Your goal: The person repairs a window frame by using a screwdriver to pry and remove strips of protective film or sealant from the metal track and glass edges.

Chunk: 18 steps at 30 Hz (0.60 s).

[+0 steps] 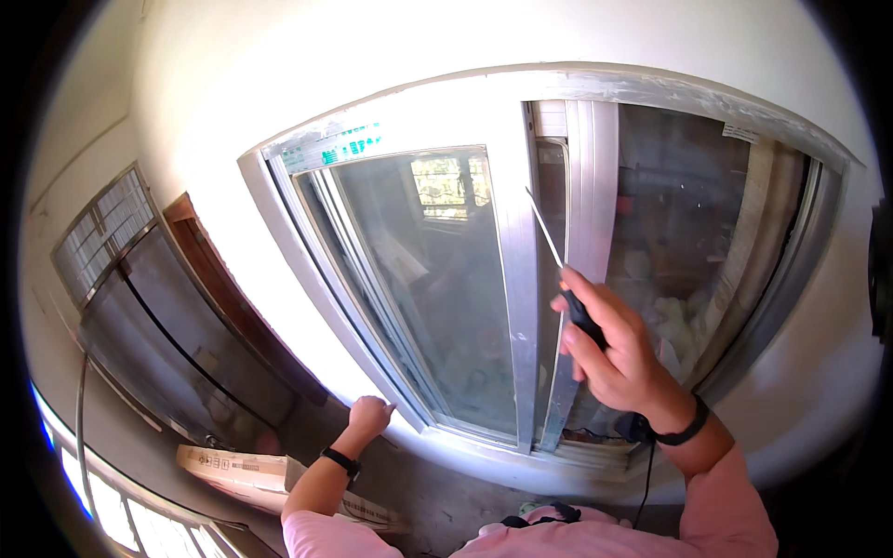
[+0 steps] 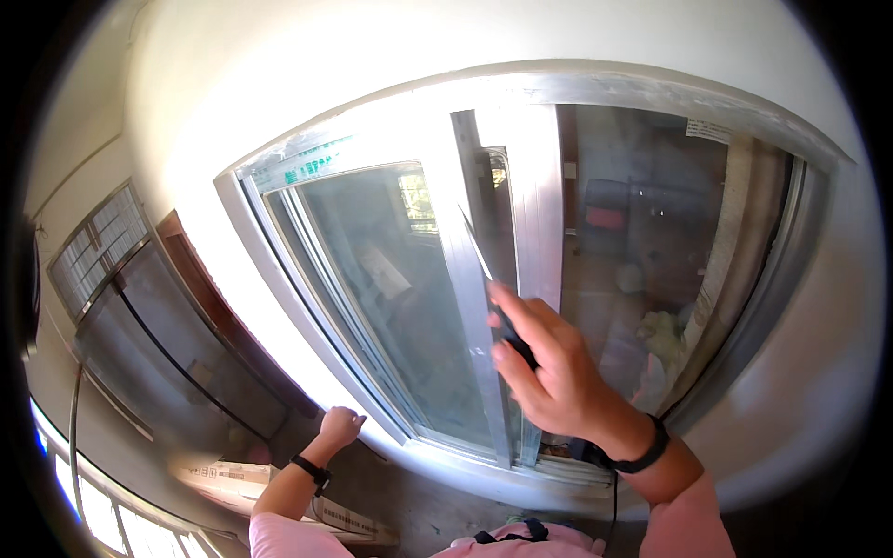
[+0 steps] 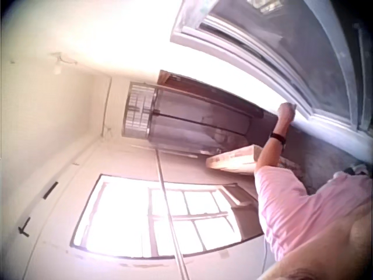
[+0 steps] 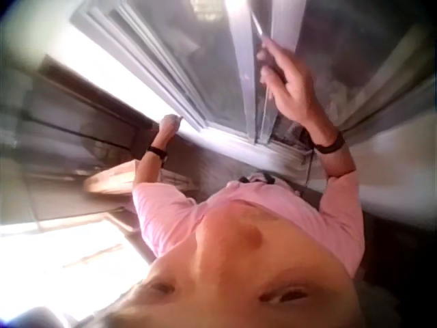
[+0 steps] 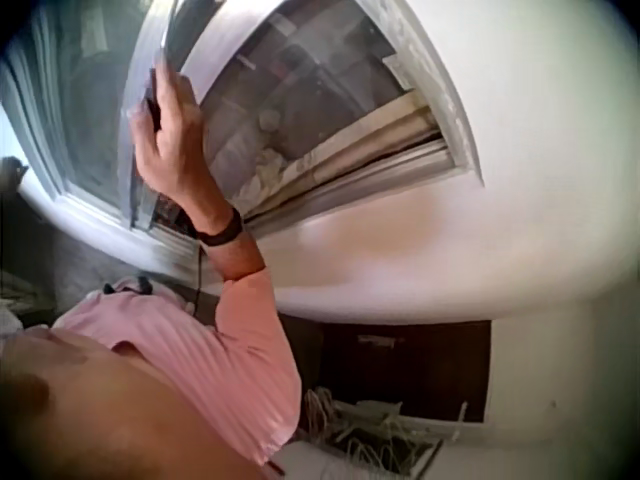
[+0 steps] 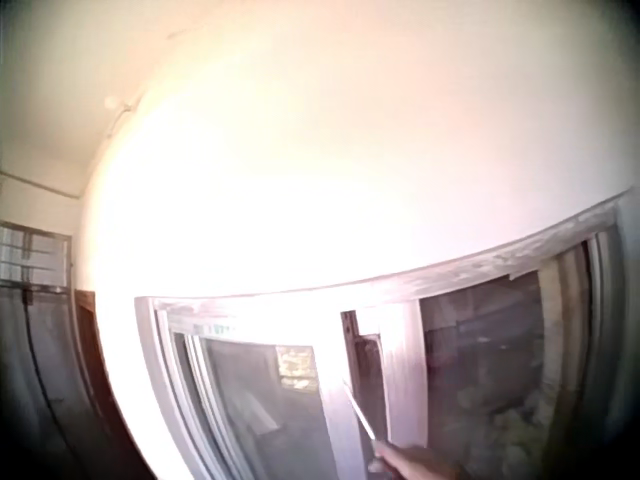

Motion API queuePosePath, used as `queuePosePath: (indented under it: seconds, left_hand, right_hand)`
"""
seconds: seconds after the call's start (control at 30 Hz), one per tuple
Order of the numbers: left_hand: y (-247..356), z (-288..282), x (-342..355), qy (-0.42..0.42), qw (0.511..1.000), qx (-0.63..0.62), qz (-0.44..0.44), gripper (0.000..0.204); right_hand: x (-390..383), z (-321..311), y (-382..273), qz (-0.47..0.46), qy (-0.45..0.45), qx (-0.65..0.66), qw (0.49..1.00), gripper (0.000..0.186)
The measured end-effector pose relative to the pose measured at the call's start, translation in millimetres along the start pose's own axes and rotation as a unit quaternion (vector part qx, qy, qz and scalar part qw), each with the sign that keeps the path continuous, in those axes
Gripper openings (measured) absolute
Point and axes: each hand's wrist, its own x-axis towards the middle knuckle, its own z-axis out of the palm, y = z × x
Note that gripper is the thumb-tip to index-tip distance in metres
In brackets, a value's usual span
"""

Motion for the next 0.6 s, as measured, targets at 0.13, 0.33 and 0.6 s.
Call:
queuePosePath:
  seconds: [0.13, 0.33, 0.6]
  left_hand:
    - [107, -94, -10, 0.349, 0.882, -0.215, 0.232, 0.023]
    - [205, -222, -19, 0.478, 0.733, -0.345, 0.339, 0.022]
    - [254, -275, -32, 0.187, 0.658, -0.661, 0.309, 0.028]
  right_hand:
    - [30, 26, 15, -0.098, 0.052, -0.053, 0.992, 0.047]
    - [49, 46, 8, 0.023, 0.076, 0.067, 0.995, 0.043]
    - [53, 70, 21, 0.071, 0.066, 0.397, 0.913, 0.046]
